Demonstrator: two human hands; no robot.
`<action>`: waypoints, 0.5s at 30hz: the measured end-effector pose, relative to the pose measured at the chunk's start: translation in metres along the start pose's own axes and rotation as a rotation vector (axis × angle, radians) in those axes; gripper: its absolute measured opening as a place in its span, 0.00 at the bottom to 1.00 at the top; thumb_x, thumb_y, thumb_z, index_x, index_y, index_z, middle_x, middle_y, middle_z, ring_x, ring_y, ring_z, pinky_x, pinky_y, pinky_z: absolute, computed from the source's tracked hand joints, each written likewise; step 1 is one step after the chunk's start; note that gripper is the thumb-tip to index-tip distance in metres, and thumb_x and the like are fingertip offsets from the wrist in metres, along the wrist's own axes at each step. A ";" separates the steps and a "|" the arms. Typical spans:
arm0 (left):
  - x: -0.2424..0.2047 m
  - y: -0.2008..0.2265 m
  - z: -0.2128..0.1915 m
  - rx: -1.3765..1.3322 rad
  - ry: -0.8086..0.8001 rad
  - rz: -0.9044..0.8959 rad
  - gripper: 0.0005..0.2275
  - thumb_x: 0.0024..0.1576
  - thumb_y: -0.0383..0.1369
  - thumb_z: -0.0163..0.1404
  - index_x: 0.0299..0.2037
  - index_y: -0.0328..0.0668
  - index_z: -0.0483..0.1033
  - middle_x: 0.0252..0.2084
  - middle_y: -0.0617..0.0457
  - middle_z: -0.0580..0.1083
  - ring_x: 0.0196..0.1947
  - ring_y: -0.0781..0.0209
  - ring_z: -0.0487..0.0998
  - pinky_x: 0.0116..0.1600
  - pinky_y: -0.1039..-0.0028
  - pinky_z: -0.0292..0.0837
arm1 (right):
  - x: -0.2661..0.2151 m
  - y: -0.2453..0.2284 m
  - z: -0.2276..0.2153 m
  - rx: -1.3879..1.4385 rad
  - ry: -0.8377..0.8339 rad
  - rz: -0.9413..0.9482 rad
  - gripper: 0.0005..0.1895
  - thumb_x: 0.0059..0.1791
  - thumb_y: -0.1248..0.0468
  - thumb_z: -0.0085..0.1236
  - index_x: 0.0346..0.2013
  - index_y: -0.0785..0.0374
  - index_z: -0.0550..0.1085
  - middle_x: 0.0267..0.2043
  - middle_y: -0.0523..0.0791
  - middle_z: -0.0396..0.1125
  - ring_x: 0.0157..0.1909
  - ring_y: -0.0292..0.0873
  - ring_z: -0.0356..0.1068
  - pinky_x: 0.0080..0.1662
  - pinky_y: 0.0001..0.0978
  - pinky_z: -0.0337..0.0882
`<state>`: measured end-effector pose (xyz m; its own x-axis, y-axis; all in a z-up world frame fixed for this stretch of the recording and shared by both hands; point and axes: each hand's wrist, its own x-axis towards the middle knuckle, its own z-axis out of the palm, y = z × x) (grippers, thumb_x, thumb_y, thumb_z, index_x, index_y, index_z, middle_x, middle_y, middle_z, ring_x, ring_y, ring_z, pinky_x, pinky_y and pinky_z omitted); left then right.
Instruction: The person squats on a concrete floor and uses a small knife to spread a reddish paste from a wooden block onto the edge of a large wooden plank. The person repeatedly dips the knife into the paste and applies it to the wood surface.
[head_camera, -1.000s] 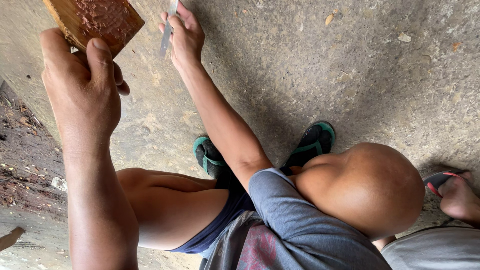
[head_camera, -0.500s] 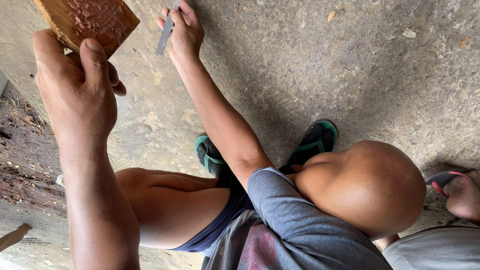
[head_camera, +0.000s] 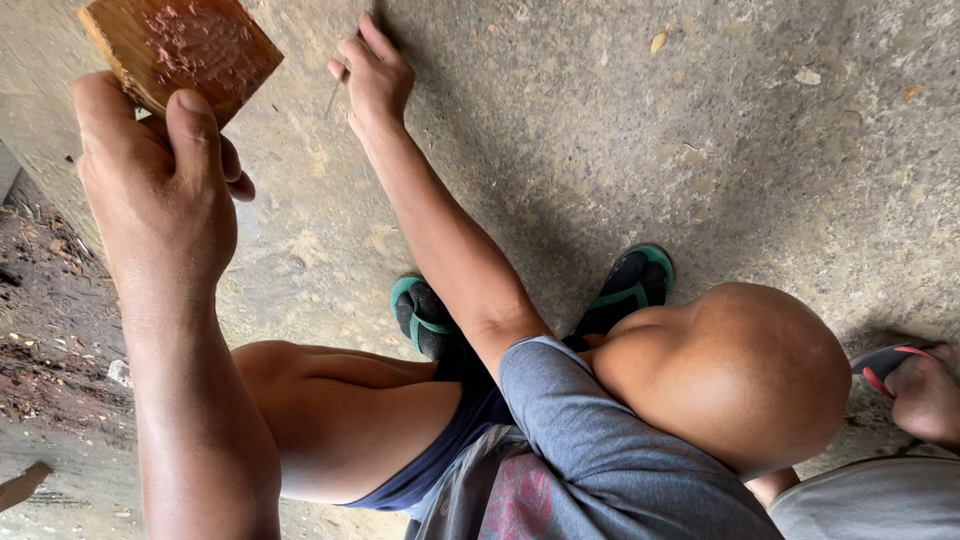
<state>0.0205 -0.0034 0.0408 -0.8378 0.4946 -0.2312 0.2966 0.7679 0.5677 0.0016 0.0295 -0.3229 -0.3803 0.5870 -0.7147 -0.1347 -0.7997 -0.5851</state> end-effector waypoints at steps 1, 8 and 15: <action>0.000 0.000 0.000 -0.003 0.001 0.003 0.10 0.79 0.34 0.39 0.53 0.32 0.57 0.30 0.49 0.75 0.26 0.64 0.79 0.31 0.75 0.77 | 0.000 0.003 -0.003 -0.006 0.015 -0.001 0.20 0.51 0.73 0.57 0.59 0.71 0.72 0.59 0.57 0.68 0.52 0.53 0.77 0.43 0.42 0.85; -0.008 0.000 -0.003 -0.049 0.000 -0.026 0.09 0.79 0.33 0.40 0.53 0.33 0.57 0.31 0.50 0.75 0.27 0.65 0.79 0.32 0.76 0.76 | 0.009 0.013 -0.010 0.078 -0.045 -0.081 0.20 0.53 0.73 0.56 0.60 0.69 0.71 0.64 0.56 0.65 0.55 0.51 0.74 0.47 0.43 0.84; -0.011 -0.002 -0.004 -0.039 0.000 0.012 0.09 0.80 0.32 0.40 0.53 0.32 0.57 0.32 0.49 0.75 0.28 0.64 0.80 0.33 0.75 0.77 | 0.017 0.010 -0.002 0.090 -0.082 0.005 0.19 0.50 0.76 0.58 0.56 0.73 0.72 0.60 0.59 0.66 0.53 0.55 0.75 0.44 0.48 0.84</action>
<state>0.0275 -0.0121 0.0459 -0.8345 0.5033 -0.2243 0.2882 0.7456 0.6009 -0.0043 0.0316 -0.3421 -0.4543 0.5736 -0.6816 -0.2132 -0.8129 -0.5420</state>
